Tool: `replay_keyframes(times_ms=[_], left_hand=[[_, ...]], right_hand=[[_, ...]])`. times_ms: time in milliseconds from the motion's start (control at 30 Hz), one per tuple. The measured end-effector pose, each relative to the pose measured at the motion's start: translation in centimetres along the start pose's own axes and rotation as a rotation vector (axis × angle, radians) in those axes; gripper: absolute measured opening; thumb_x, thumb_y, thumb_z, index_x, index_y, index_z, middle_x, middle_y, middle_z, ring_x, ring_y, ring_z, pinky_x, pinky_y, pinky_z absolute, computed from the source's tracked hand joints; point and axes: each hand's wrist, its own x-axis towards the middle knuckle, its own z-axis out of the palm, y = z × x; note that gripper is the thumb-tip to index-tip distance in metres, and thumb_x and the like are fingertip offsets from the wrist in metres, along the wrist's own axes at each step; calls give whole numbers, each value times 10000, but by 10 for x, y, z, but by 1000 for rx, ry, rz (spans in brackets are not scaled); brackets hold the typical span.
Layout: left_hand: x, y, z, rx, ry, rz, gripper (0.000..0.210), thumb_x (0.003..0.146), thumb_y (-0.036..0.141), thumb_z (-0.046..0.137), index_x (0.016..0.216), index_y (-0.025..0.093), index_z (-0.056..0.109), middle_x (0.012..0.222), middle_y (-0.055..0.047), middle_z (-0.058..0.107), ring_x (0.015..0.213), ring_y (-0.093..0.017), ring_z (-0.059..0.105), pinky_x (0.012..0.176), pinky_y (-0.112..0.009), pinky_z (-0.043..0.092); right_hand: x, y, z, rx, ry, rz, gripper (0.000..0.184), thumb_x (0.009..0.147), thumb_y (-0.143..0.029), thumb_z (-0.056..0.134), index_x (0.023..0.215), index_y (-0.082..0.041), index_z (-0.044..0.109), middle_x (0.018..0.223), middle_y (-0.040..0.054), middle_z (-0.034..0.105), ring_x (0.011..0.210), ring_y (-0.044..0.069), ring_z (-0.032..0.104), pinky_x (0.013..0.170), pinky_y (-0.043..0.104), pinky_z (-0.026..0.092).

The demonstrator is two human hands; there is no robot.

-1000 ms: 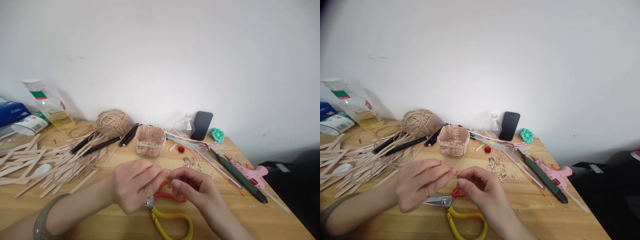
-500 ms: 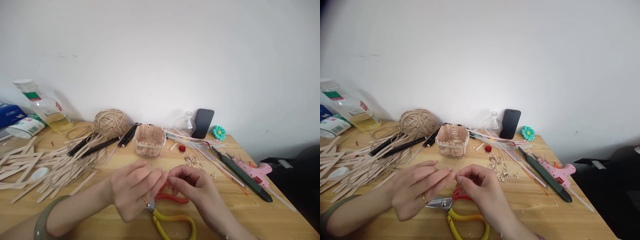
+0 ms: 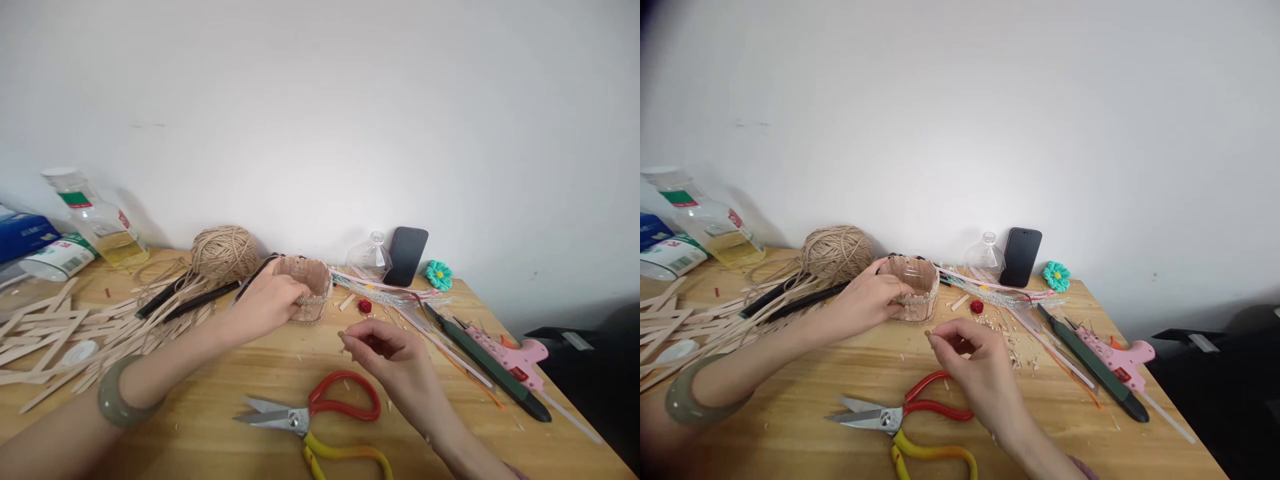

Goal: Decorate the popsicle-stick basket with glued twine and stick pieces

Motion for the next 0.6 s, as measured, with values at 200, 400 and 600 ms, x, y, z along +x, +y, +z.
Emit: replay_keyframes(times_ms=[200, 400, 600], left_hand=[[5, 8, -17, -310, -24, -114, 265, 771, 318, 590, 984, 175, 655, 919, -19, 719, 854, -211, 652, 732, -293, 500], [-4, 27, -27, -877, -101, -309, 316, 691, 266, 671, 980, 140, 643, 937, -36, 698, 857, -214, 640, 737, -289, 488], [-11, 30, -29, -941, -113, -313, 227, 703, 192, 607, 926, 164, 636, 821, 16, 657, 786, -172, 604, 690, -257, 452]], right_hand=[[17, -1, -2, -476, 177, -621, 110, 824, -99, 581, 776, -167, 654, 694, 32, 672, 608, 124, 604, 558, 222, 480], [22, -7, -4, -972, 169, -1050, 135, 878, -83, 522, 968, -93, 622, 764, 82, 700, 666, 174, 605, 589, 284, 461], [21, -18, -2, -1122, 97, -1163, 285, 940, -78, 344, 983, -43, 624, 766, 103, 710, 636, 181, 601, 585, 310, 445]])
